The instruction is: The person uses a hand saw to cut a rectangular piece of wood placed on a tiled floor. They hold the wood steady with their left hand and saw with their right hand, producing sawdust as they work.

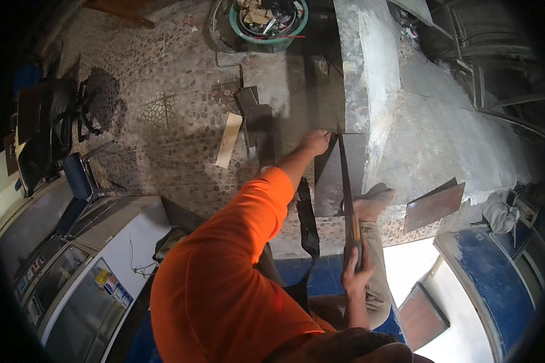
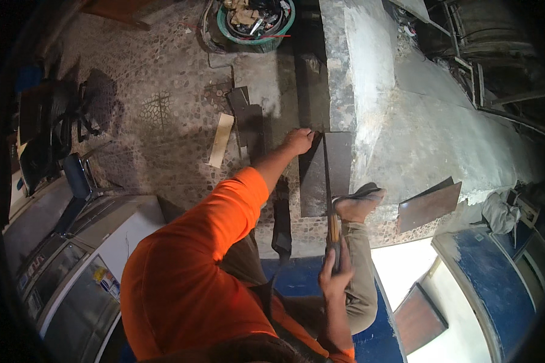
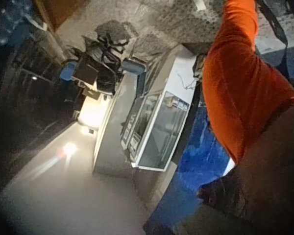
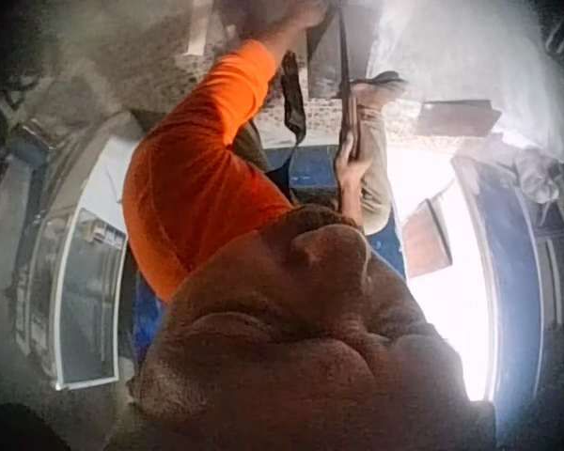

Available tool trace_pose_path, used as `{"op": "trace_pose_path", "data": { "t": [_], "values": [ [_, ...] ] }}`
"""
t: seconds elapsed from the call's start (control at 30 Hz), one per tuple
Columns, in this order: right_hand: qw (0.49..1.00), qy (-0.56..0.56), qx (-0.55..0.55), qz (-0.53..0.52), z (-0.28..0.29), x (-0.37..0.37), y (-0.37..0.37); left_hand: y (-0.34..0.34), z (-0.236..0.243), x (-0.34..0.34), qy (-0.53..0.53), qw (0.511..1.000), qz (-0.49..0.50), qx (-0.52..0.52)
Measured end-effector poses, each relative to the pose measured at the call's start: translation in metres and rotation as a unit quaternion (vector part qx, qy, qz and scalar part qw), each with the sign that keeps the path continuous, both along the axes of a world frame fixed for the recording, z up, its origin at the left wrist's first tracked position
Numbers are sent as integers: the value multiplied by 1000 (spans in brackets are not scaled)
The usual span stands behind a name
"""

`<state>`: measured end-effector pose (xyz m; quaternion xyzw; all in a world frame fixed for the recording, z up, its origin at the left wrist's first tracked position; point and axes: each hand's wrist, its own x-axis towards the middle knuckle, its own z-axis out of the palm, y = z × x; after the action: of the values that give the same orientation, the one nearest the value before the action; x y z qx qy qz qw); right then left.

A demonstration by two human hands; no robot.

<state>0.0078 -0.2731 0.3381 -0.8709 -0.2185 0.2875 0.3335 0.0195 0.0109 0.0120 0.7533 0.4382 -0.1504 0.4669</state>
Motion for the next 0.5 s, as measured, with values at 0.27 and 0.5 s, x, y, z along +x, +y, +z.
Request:
{"op": "trace_pose_path", "data": {
  "t": [0.27,0.5],
  "values": [
    [999,-28,40,-14,-118,63,111,5,2,16,46,999,-13,-15],
    [998,13,21,-64,9,-7,-10,-6,36,11,52,996,37,-61]
  ]
}}
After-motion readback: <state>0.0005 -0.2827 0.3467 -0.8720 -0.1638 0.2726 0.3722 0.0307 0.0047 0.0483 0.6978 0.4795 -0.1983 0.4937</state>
